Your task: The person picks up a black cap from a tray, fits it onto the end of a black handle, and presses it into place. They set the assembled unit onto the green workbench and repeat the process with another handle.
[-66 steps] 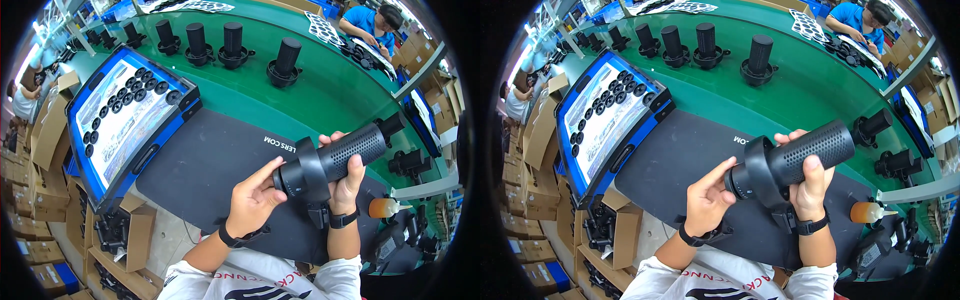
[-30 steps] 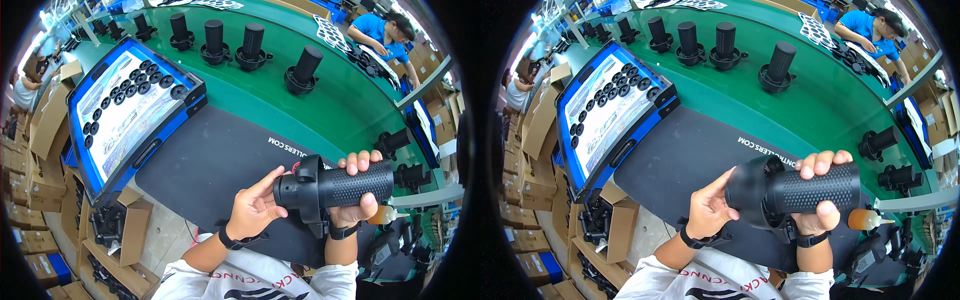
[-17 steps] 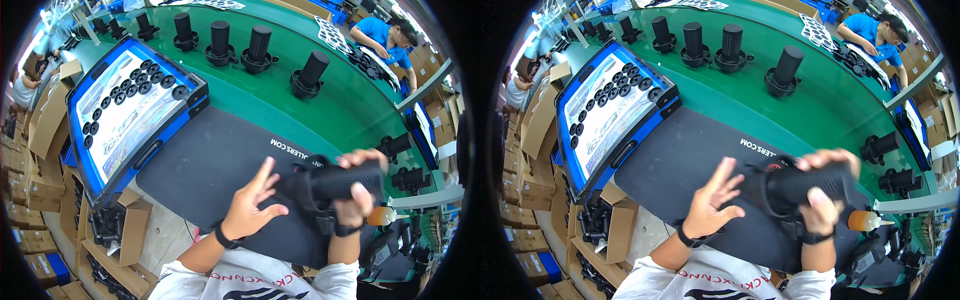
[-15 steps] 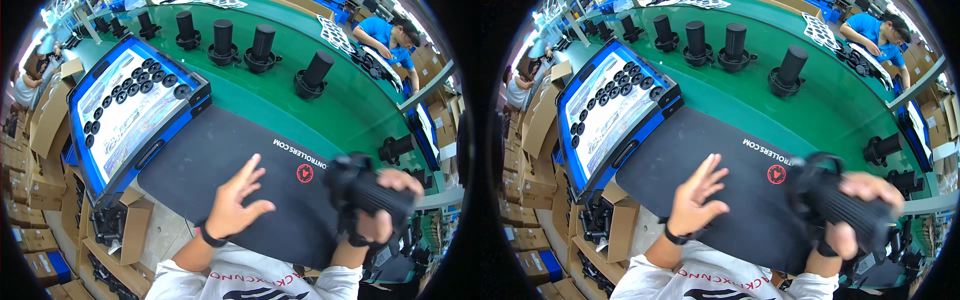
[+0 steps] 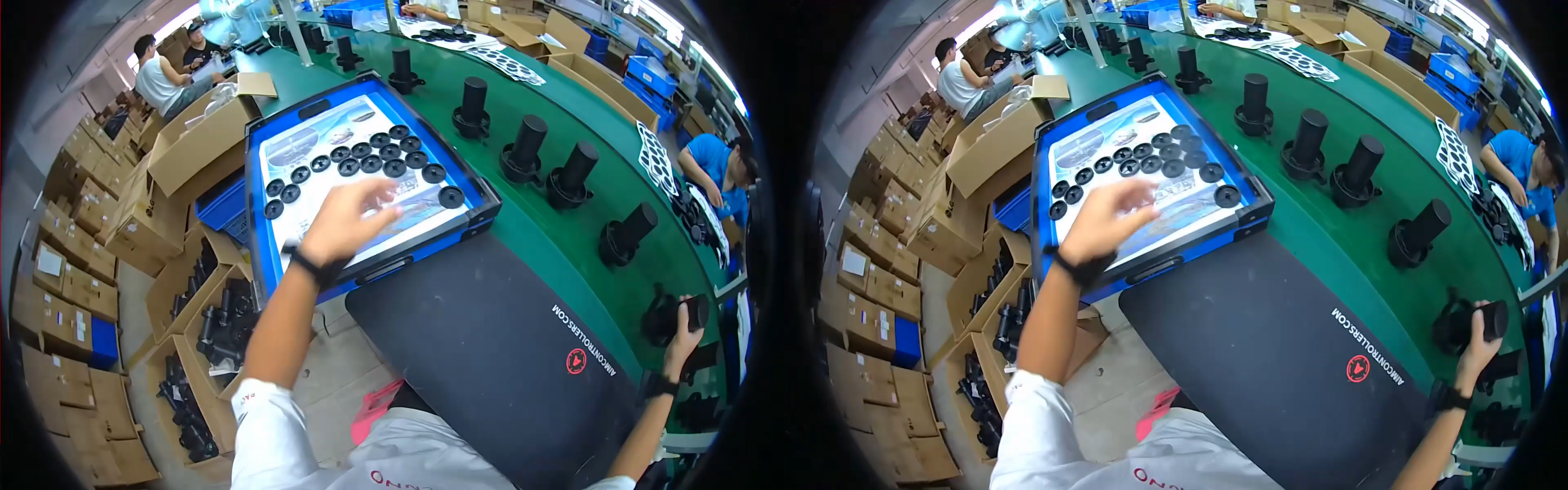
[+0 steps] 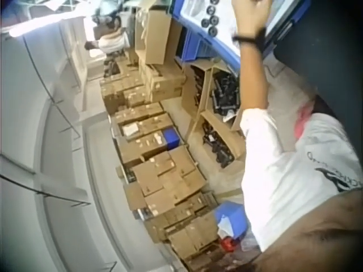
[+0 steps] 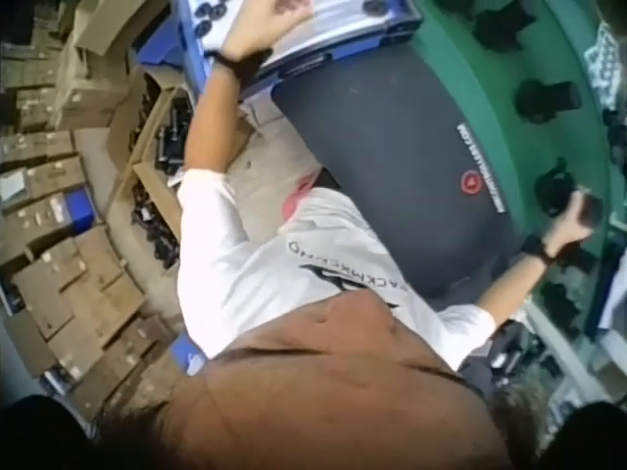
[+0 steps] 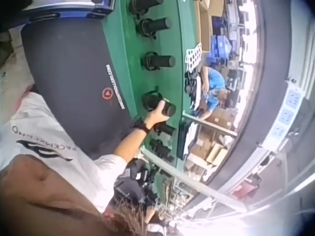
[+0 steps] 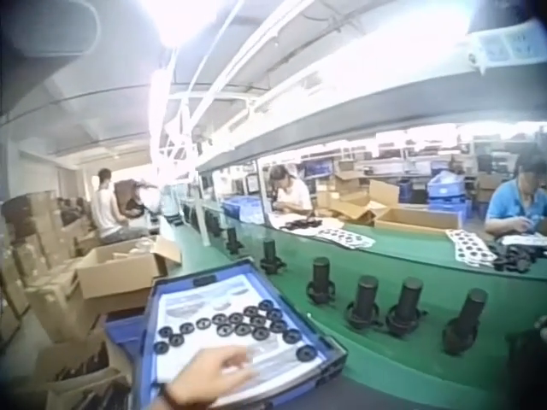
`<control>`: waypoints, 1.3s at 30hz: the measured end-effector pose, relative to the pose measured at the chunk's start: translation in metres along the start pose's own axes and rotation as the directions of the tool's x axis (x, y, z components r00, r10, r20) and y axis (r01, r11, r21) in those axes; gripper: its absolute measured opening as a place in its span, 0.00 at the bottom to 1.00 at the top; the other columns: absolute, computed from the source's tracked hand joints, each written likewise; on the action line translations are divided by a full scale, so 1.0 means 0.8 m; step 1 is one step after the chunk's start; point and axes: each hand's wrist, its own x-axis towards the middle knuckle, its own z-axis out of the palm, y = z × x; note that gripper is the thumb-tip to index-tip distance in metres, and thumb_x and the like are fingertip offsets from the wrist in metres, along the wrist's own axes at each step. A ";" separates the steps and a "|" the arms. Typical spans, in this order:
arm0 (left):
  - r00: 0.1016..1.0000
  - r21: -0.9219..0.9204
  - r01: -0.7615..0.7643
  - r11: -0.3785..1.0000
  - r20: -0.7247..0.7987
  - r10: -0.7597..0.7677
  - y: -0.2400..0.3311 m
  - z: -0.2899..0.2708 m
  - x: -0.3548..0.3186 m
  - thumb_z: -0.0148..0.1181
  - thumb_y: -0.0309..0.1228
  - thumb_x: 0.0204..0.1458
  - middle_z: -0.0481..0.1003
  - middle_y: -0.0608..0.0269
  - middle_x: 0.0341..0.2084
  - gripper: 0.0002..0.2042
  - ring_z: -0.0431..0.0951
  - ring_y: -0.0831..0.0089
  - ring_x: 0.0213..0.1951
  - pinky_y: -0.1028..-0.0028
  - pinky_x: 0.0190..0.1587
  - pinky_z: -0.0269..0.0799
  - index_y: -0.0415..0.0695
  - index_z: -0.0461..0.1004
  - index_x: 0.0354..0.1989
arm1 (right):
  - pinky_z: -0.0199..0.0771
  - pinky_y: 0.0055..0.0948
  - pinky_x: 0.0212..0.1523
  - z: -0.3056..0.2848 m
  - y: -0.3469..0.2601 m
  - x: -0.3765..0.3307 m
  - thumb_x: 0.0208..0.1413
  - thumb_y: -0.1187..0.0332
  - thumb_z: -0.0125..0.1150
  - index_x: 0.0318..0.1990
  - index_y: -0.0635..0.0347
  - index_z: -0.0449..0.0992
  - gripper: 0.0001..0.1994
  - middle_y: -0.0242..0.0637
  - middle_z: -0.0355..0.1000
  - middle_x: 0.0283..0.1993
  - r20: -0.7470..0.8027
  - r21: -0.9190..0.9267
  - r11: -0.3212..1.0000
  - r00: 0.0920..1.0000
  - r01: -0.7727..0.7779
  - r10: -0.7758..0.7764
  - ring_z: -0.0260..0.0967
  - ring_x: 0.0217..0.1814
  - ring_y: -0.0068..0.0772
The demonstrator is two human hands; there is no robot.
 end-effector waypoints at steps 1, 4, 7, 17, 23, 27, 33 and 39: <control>0.998 0.114 0.015 0.993 0.064 -0.023 -0.021 -0.001 0.031 0.68 0.35 0.42 0.78 0.50 0.36 0.21 0.79 0.59 0.39 0.67 0.43 0.74 0.39 0.75 0.45 | 0.67 0.27 0.51 -0.007 0.030 0.020 0.53 0.70 0.63 0.48 0.70 0.70 0.17 0.37 0.72 0.45 0.011 0.003 1.000 1.000 0.017 -0.017 0.69 0.47 0.29; 0.979 0.461 -0.086 0.883 0.204 -0.011 -0.082 0.059 0.106 0.72 0.37 0.34 0.77 0.46 0.37 0.25 0.78 0.52 0.40 0.62 0.45 0.74 0.40 0.75 0.44 | 0.65 0.28 0.54 -0.017 0.096 0.028 0.55 0.71 0.62 0.53 0.70 0.68 0.20 0.39 0.71 0.50 -0.216 -0.080 0.996 0.976 -0.030 0.013 0.68 0.50 0.31; 0.948 0.499 -0.108 0.860 0.312 -0.062 -0.069 0.120 0.145 0.74 0.37 0.30 0.77 0.45 0.37 0.27 0.77 0.50 0.42 0.60 0.46 0.73 0.39 0.74 0.42 | 0.63 0.29 0.56 -0.031 0.105 0.018 0.53 0.68 0.64 0.55 0.71 0.66 0.24 0.40 0.67 0.54 -0.261 -0.032 0.998 0.965 -0.051 0.041 0.66 0.54 0.33; 0.982 0.567 0.020 0.824 0.146 -0.124 -0.087 0.157 0.164 0.64 0.30 0.36 0.75 0.39 0.38 0.21 0.76 0.47 0.44 0.58 0.48 0.72 0.37 0.70 0.42 | 0.65 0.35 0.51 0.135 -0.079 0.018 0.45 0.64 0.69 0.47 0.65 0.70 0.23 0.42 0.69 0.46 -0.064 -0.583 0.764 0.923 0.274 -0.380 0.67 0.50 0.37; 0.956 -0.148 -0.108 0.983 -0.288 0.062 0.002 0.121 0.094 0.62 0.27 0.36 0.76 0.52 0.39 0.23 0.77 0.62 0.44 0.68 0.50 0.70 0.37 0.72 0.46 | 0.67 0.36 0.51 0.210 0.014 0.036 0.38 0.57 0.74 0.50 0.66 0.65 0.34 0.49 0.70 0.49 -0.178 -0.204 0.979 0.984 -0.015 -0.022 0.68 0.52 0.42; 0.943 -0.305 -0.271 0.913 -0.276 0.187 0.086 0.107 -0.044 0.59 0.21 0.36 0.73 0.54 0.42 0.23 0.73 0.67 0.48 0.69 0.54 0.66 0.33 0.71 0.47 | 0.67 0.33 0.53 0.223 0.019 0.029 0.39 0.63 0.73 0.49 0.66 0.64 0.31 0.48 0.70 0.48 -0.136 -0.237 0.957 0.981 -0.166 0.136 0.69 0.50 0.43; 0.990 -0.597 -0.126 0.792 -0.031 0.135 0.145 0.197 -0.095 0.64 0.20 0.34 0.73 0.52 0.44 0.28 0.75 0.66 0.46 0.69 0.47 0.72 0.35 0.69 0.50 | 0.63 0.45 0.60 0.168 -0.158 -0.070 0.45 0.69 0.58 0.56 0.65 0.61 0.28 0.47 0.67 0.49 0.183 0.758 0.621 0.979 -0.198 0.089 0.65 0.53 0.46; 0.932 -0.547 -0.276 0.791 0.051 0.360 0.184 0.250 -0.100 0.66 0.21 0.36 0.73 0.50 0.45 0.28 0.75 0.68 0.48 0.71 0.47 0.73 0.35 0.66 0.51 | 0.60 0.46 0.62 0.120 -0.174 -0.129 0.47 0.61 0.57 0.57 0.65 0.60 0.29 0.48 0.67 0.52 0.330 0.884 0.357 0.944 -0.301 -0.021 0.62 0.56 0.49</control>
